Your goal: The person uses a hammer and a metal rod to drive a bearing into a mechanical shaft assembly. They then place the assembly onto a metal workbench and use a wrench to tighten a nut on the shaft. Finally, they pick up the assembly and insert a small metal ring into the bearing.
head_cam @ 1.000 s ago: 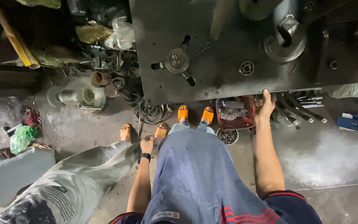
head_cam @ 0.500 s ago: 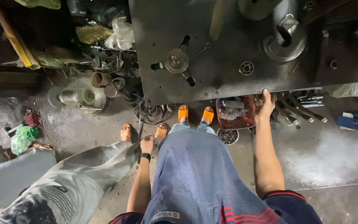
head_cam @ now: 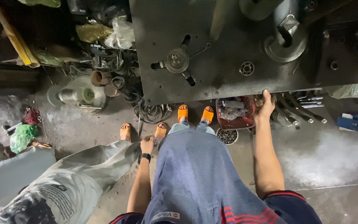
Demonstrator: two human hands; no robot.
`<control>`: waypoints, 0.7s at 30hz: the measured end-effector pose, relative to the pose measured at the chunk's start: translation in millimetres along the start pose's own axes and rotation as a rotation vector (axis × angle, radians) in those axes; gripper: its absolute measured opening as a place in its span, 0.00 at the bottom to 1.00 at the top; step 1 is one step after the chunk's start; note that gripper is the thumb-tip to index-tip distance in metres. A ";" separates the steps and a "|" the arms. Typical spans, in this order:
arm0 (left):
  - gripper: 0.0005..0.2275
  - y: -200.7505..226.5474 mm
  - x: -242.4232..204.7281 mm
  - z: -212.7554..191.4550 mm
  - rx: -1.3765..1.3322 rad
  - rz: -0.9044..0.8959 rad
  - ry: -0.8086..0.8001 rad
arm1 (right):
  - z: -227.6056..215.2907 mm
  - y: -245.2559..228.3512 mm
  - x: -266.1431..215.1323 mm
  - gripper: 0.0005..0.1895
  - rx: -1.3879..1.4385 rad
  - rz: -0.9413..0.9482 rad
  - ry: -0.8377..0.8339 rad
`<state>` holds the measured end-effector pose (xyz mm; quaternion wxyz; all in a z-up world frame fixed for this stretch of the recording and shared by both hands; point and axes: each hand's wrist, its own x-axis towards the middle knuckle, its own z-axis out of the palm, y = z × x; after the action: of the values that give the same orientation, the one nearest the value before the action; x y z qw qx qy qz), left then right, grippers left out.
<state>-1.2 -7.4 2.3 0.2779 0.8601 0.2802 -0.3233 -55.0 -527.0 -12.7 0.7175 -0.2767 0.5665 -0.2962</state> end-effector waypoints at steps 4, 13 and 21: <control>0.19 -1.5 -0.7 0.9 -0.032 0.013 -0.016 | 2.0 -3.8 -5.0 0.44 0.007 0.001 -0.007; 0.17 -18.6 11.9 3.2 -0.021 -0.004 -0.002 | -24.8 21.6 37.2 0.42 0.006 -0.006 -0.030; 0.17 -31.3 15.5 3.9 -0.036 -0.001 -0.004 | -8.1 11.2 10.5 0.41 0.002 -0.016 -0.081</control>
<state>-13.6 16.2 -20.5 0.2939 0.8541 0.2860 -0.3201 -59.8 -527.7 -29.4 0.7378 -0.2921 0.5345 -0.2910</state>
